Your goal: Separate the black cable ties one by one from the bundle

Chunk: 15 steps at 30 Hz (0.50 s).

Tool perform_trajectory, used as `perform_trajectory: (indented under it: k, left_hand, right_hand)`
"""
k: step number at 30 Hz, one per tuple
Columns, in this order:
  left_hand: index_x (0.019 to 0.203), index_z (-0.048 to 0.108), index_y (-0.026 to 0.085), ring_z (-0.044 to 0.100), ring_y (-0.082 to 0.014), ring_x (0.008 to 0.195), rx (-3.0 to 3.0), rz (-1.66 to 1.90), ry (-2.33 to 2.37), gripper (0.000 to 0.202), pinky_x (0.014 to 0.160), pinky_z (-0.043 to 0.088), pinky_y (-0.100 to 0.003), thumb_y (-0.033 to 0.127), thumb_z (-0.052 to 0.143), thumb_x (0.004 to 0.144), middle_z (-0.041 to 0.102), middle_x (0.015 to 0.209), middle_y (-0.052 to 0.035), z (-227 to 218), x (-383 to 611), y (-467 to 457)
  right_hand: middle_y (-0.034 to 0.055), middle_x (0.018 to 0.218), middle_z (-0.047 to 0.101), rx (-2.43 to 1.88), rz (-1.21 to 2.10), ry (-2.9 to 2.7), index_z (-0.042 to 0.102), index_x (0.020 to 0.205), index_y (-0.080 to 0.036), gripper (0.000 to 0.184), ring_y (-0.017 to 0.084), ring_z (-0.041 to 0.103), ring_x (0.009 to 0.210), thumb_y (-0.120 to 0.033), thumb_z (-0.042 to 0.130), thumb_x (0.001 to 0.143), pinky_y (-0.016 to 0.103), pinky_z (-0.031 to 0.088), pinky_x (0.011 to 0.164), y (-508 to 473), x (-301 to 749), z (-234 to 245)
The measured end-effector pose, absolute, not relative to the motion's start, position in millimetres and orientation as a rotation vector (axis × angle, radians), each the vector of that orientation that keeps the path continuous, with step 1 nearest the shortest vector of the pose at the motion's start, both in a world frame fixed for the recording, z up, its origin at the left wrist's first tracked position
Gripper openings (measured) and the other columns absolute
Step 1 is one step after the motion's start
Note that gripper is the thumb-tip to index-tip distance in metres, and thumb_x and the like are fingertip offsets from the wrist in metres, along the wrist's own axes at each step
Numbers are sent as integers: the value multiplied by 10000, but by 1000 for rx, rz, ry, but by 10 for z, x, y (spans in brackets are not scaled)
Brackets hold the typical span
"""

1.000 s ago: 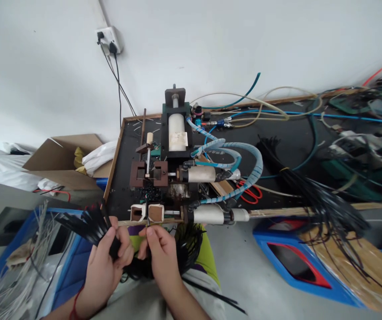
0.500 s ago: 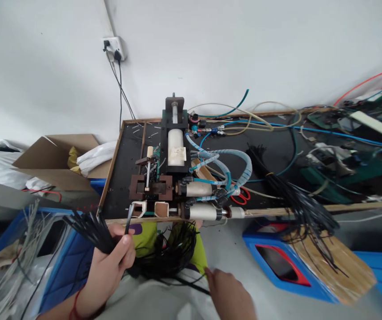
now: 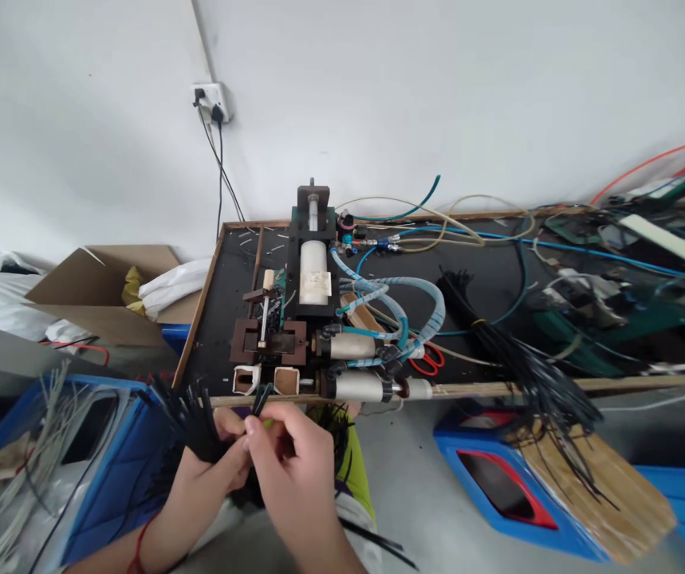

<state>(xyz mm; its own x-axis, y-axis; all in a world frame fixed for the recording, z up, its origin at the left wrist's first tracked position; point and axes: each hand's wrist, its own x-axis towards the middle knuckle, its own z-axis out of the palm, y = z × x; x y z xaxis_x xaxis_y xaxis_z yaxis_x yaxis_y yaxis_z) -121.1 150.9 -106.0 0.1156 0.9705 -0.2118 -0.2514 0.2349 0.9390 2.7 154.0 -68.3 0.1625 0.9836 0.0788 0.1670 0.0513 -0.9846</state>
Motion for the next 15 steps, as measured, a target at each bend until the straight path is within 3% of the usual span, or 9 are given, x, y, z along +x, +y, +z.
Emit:
perform_trajectory:
  k: [5,9,11,13,15]
  left_hand:
    - [839,551,210,431,-75,442,764,1124,938,286,427,345,-188,431,722,902,579,615,41,-1077,-1184,1496]
    - [860,539,225,550,-113,560,725,1409,1026,238,555,477,-222,407,663,952,616,660,35,-994,-1169,1579]
    - [893,556,229,454,-90,473,685,1446,1042,216,486,426,-191,415,634,970,510,564,75,-977,-1194,1608]
    - [947,594,222,339,-64,420,676,1376,1048,208,424,340,-163,405,692,932,432,533,100,-987,-1230,1610]
    - [935,628,196,356,-58,452,697,1278,1077,254,431,325,-160,380,785,856,474,577,80,-999,-1258,1604]
  right_hand:
    - [-31,585,575,-1230,1026,-1131,635,810,-207,193,132,540,486,-312,595,967,231,431,471,1465,38,-840]
    - [33,824,710,-1112,810,-916,619,974,-230,149,173,667,706,-308,504,1025,279,544,665,1413,20,-908]
    - [-2,714,694,-1124,874,-949,593,1002,-241,151,159,652,626,-312,466,1046,259,527,620,1413,19,-924]
    - [-56,549,597,-1174,1057,-1126,605,981,-240,147,132,554,462,-316,493,1038,223,430,483,1432,19,-921]
    - [-59,521,562,-1220,1175,-1295,645,965,-229,160,125,508,426,-331,533,1016,228,365,445,1458,25,-909]
